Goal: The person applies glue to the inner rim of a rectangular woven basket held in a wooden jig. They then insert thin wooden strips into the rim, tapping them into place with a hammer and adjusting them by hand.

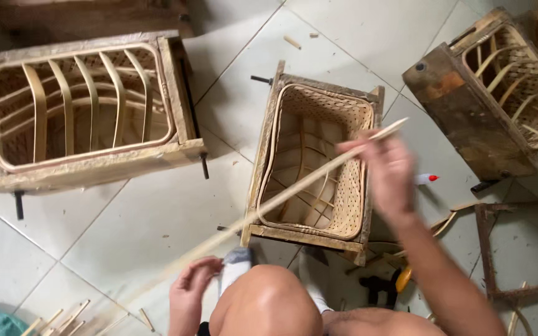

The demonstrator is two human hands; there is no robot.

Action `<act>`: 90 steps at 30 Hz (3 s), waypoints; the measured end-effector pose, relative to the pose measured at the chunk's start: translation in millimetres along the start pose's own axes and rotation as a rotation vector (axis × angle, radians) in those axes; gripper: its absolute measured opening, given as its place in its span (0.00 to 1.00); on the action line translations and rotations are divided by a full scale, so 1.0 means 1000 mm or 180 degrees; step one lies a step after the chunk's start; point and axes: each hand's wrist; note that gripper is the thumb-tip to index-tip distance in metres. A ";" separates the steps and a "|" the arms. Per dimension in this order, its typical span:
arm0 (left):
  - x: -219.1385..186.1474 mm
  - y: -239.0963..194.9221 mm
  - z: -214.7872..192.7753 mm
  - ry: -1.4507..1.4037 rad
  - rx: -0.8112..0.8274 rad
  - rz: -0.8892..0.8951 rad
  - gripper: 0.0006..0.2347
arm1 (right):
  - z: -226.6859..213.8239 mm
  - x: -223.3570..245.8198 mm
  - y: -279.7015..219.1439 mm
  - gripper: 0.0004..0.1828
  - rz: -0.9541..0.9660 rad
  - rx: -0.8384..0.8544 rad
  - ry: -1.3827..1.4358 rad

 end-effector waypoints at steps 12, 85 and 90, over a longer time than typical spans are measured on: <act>0.088 0.063 -0.246 -0.2189 -0.1732 -0.0020 0.15 | -0.234 0.058 -0.009 0.11 -0.0332 -0.1833 -0.0882; 0.041 0.239 0.238 0.4266 0.2312 0.2047 0.36 | -0.074 -0.208 -0.003 0.21 -0.0195 -0.0536 -0.3598; 0.042 0.223 0.222 0.3913 0.1973 0.2379 0.36 | -0.075 -0.210 -0.007 0.24 0.0065 -0.0557 -0.3661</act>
Point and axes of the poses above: each hand's wrist, its own y-axis towards the middle knuckle, its own z-axis out of the palm, x = y × z, and after that the axes turned 4 degrees about z, right-handed
